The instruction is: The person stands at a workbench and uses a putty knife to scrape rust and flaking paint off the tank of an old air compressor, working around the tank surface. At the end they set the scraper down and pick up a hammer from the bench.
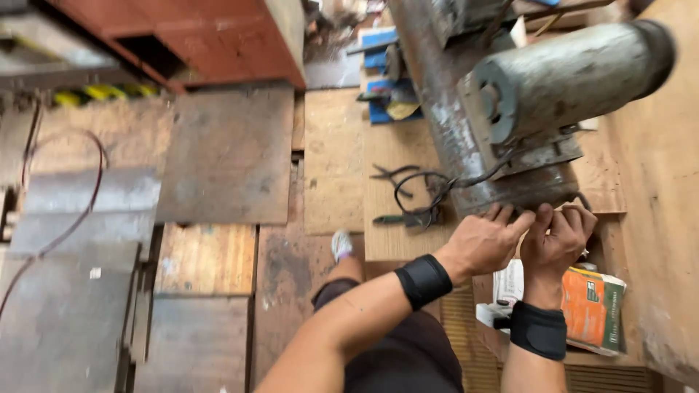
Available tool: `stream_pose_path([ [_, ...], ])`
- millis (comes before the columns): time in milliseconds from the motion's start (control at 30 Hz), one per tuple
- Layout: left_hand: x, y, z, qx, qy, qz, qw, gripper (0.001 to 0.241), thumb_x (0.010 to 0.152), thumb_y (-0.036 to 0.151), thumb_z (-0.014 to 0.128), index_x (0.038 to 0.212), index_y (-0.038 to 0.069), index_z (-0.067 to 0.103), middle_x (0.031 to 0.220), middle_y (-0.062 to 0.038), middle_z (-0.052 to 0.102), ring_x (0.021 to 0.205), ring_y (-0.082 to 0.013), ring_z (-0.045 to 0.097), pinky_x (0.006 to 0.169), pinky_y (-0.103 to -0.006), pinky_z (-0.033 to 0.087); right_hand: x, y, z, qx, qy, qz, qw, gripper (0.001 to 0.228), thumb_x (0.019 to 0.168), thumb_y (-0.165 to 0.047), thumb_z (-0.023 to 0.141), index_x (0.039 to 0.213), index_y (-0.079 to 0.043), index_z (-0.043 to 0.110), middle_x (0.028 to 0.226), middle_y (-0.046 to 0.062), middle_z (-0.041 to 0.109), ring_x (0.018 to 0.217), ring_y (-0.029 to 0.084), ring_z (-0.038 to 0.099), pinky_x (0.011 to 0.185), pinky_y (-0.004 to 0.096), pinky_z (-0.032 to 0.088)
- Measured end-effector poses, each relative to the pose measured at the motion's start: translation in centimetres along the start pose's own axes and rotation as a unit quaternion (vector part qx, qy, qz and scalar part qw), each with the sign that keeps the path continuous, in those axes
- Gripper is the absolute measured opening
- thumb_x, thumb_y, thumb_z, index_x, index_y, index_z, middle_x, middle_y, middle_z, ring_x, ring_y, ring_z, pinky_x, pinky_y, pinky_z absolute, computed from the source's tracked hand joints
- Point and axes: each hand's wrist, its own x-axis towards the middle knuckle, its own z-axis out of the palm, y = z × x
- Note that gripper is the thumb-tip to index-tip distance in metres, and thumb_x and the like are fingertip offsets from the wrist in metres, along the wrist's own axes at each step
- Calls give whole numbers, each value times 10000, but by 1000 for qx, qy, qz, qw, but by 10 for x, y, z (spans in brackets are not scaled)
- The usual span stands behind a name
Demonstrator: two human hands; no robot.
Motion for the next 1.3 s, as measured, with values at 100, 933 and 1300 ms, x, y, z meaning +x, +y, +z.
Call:
stream_pose_path([
  [100, -7, -3, -44, -14, 137, 75, 988, 130, 952, 163, 659, 1058, 92, 635, 723, -58, 595, 669, -230, 622, 574, -359, 497, 1, 17, 9, -13, 30, -32, 999, 449, 1207, -212, 560, 872, 44, 716, 930, 187, 669, 1088, 365, 543, 976, 470, 461],
  [933, 89, -500, 34, 134, 3, -217, 967, 660, 713, 113, 669, 1364, 96, 562, 1367, -257, 522, 1296, -457, 455, 1039, -636, 380, -9, -2, 32, -112, 17, 75, 991, 484, 1173, -303, 431, 979, 54, 694, 953, 144, 597, 1112, 261, 507, 1090, 374, 387],
  [1300, 40, -438, -8, 55, 9, -252, 966, 363, 897, 180, 670, 1221, 63, 555, 1093, -218, 570, 1022, -426, 591, 811, -514, 514, -8, -22, 36, -45, 100, 146, 983, 447, 1133, -205, 590, 796, 84, 638, 914, 167, 610, 1093, 277, 540, 963, 374, 425],
])
